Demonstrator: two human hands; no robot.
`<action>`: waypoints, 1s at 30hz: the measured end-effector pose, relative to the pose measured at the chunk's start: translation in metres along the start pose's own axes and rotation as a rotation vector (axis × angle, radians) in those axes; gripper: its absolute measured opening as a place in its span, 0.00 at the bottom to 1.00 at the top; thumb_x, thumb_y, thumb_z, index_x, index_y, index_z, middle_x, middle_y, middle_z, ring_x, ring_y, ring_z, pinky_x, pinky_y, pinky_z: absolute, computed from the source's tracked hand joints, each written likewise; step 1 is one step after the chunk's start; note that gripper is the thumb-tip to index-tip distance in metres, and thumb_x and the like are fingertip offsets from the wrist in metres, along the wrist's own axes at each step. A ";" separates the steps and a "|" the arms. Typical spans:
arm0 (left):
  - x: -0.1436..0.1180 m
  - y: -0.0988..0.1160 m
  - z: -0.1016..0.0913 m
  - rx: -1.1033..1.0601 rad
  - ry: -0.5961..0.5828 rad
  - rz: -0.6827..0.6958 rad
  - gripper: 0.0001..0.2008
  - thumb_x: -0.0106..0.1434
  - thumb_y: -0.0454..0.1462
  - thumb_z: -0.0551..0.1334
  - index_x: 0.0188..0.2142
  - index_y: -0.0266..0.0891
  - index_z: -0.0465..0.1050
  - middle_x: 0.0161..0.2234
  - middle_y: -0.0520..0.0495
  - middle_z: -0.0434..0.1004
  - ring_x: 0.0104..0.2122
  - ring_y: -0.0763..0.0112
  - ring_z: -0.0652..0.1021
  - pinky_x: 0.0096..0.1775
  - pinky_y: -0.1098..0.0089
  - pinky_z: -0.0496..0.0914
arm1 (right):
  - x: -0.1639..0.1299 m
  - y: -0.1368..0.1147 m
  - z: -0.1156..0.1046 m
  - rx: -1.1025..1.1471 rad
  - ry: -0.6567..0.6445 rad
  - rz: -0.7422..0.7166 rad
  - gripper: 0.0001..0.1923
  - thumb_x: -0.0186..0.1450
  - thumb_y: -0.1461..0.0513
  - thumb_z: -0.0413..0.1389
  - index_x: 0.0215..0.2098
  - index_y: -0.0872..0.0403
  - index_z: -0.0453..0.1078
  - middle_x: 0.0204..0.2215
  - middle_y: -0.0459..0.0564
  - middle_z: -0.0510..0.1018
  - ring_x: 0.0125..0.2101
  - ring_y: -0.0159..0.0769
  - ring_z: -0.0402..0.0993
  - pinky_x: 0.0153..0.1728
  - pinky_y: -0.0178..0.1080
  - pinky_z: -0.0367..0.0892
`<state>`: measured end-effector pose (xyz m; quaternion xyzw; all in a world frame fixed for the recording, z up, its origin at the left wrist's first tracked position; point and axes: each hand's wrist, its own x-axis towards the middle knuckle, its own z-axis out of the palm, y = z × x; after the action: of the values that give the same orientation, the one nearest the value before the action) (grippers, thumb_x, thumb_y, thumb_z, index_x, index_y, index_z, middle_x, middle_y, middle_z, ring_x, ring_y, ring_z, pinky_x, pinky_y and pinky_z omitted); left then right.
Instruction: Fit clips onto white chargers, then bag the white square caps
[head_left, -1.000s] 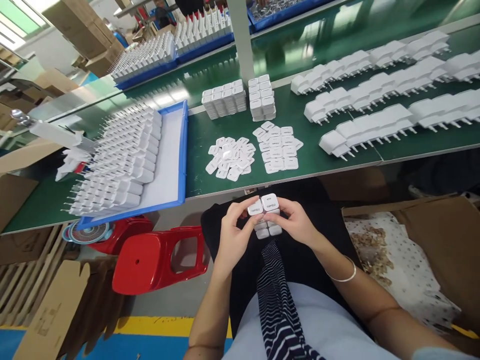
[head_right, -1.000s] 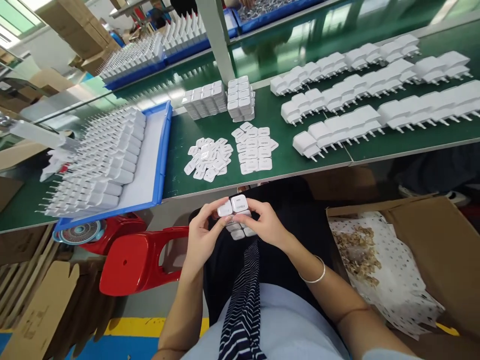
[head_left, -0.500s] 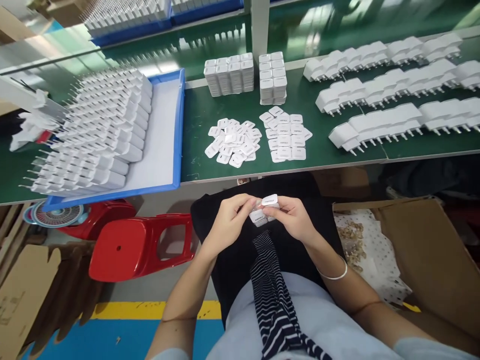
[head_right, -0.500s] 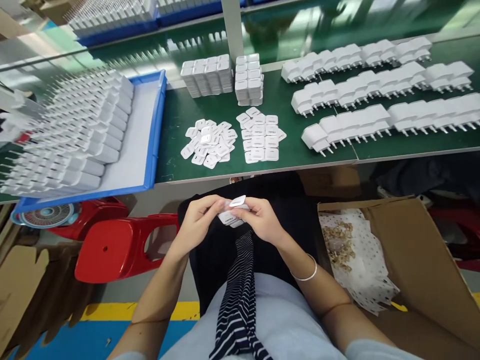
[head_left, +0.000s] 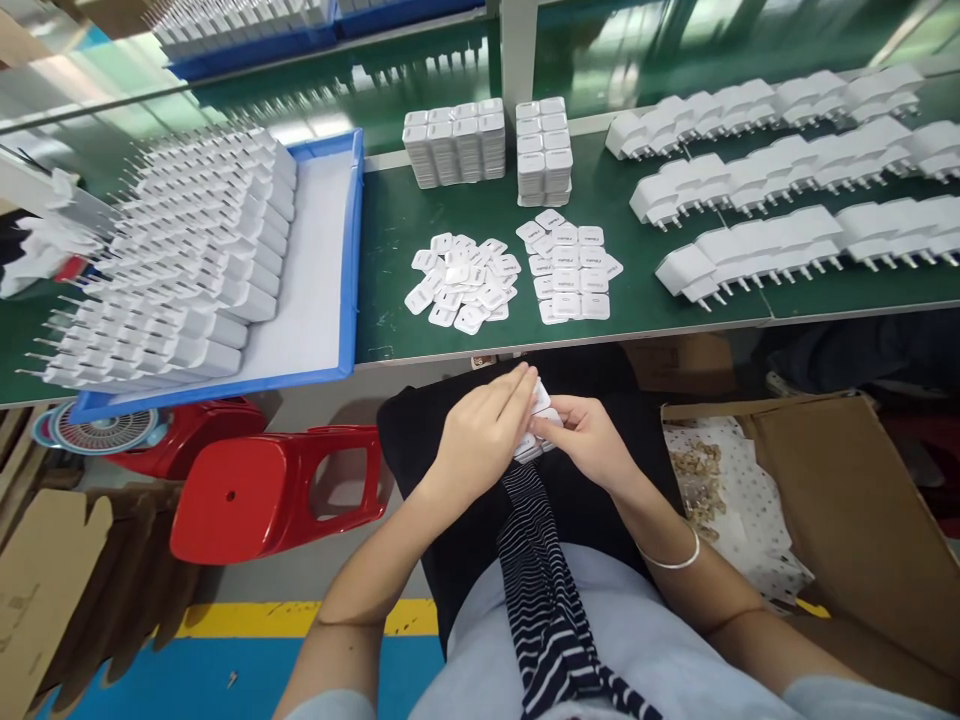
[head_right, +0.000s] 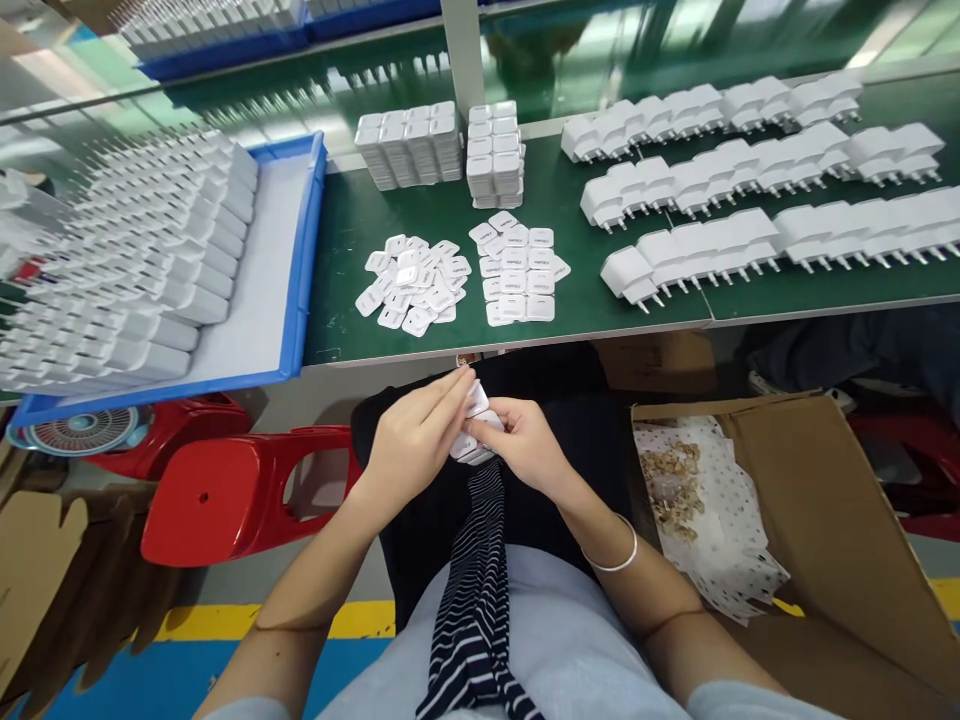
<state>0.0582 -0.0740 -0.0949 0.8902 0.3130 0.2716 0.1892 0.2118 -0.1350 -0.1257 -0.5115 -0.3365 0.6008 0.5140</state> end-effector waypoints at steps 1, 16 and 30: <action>0.000 0.002 0.001 -0.052 -0.067 -0.013 0.16 0.70 0.36 0.54 0.54 0.38 0.74 0.53 0.39 0.77 0.52 0.58 0.78 0.52 0.61 0.73 | 0.000 -0.001 0.000 -0.022 -0.016 -0.029 0.12 0.55 0.54 0.67 0.28 0.55 0.79 0.21 0.45 0.77 0.24 0.33 0.72 0.28 0.36 0.69; 0.033 -0.036 -0.023 -0.086 0.332 -0.350 0.18 0.72 0.43 0.52 0.36 0.37 0.78 0.31 0.46 0.81 0.31 0.69 0.79 0.36 0.70 0.71 | -0.014 -0.003 -0.005 0.007 -0.069 0.059 0.10 0.57 0.55 0.66 0.31 0.54 0.79 0.25 0.47 0.80 0.25 0.33 0.75 0.26 0.34 0.70; 0.093 -0.084 -0.017 0.223 0.252 -0.203 0.21 0.70 0.48 0.53 0.53 0.39 0.74 0.61 0.38 0.68 0.63 0.50 0.64 0.63 0.51 0.58 | -0.007 0.004 -0.006 0.108 0.018 0.111 0.11 0.54 0.56 0.68 0.31 0.54 0.80 0.25 0.47 0.81 0.25 0.33 0.77 0.27 0.35 0.73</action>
<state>0.0709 0.0516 -0.0907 0.8285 0.4505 0.3241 0.0750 0.2158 -0.1438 -0.1292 -0.5062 -0.2701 0.6410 0.5098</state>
